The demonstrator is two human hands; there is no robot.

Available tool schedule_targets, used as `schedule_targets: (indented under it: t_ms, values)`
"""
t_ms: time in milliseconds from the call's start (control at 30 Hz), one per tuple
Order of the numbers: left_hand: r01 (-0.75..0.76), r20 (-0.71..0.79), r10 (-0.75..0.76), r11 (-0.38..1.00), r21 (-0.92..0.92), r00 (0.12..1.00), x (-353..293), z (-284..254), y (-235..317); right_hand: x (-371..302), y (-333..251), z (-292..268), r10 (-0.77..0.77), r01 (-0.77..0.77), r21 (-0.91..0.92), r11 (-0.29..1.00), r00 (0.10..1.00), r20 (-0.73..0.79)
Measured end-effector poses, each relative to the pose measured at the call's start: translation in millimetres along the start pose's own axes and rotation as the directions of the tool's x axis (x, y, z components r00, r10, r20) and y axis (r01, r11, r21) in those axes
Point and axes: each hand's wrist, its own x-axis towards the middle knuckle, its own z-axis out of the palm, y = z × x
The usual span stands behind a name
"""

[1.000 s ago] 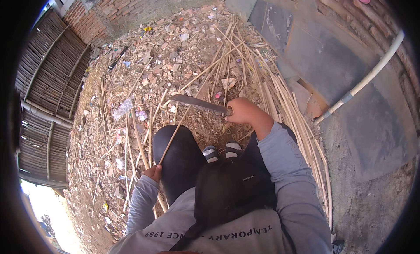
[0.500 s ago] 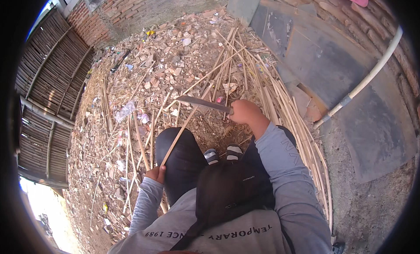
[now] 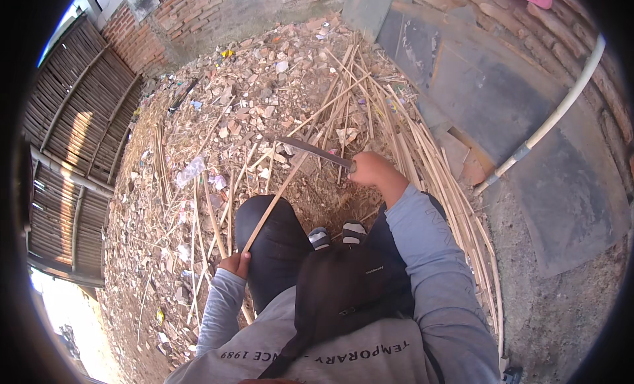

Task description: The person shaves thin strips of wood by hand using a blade. They hold the wood strip steady and repeatedly pull the blade along its length to refine the surface.

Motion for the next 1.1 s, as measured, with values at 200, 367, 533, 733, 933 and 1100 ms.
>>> schedule_targets:
  t_ms: [200, 367, 533, 733, 933, 1100]
  values:
    - [0.023, 0.020, -0.024, 0.999, 0.036, 1.000, 0, 2, -7, -11, -23, 5, -0.133, 0.136, -0.032, 0.990, 0.988, 0.080]
    - [0.009, -0.003, -0.009, 1.000, -0.004, 1.000, 0, 3, -7, -5, -8, 0, -0.158, 0.153, 0.063, 0.986, 0.983, 0.093]
    - [0.003, 0.024, -0.003, 1.000, -0.004, 1.000, 1, 2, -6, -3, -2, 0, -0.028, 0.027, 0.047, 0.999, 0.999, 0.024]
    - [0.024, 0.032, -0.025, 0.999, 0.034, 0.999, 4, 4, -15, -10, -12, 0, -0.131, 0.127, 0.069, 0.989, 0.990, 0.060]
    - [-0.007, 0.000, 0.007, 1.000, -0.015, 1.000, 3, 5, -12, 0, 3, 0, -0.057, 0.054, 0.052, 0.997, 0.997, 0.055]
    - [0.008, 0.036, -0.007, 0.999, -0.037, 0.999, 3, 4, -11, -1, 0, 5, -0.091, 0.091, 0.045, 0.995, 0.996, -0.009]
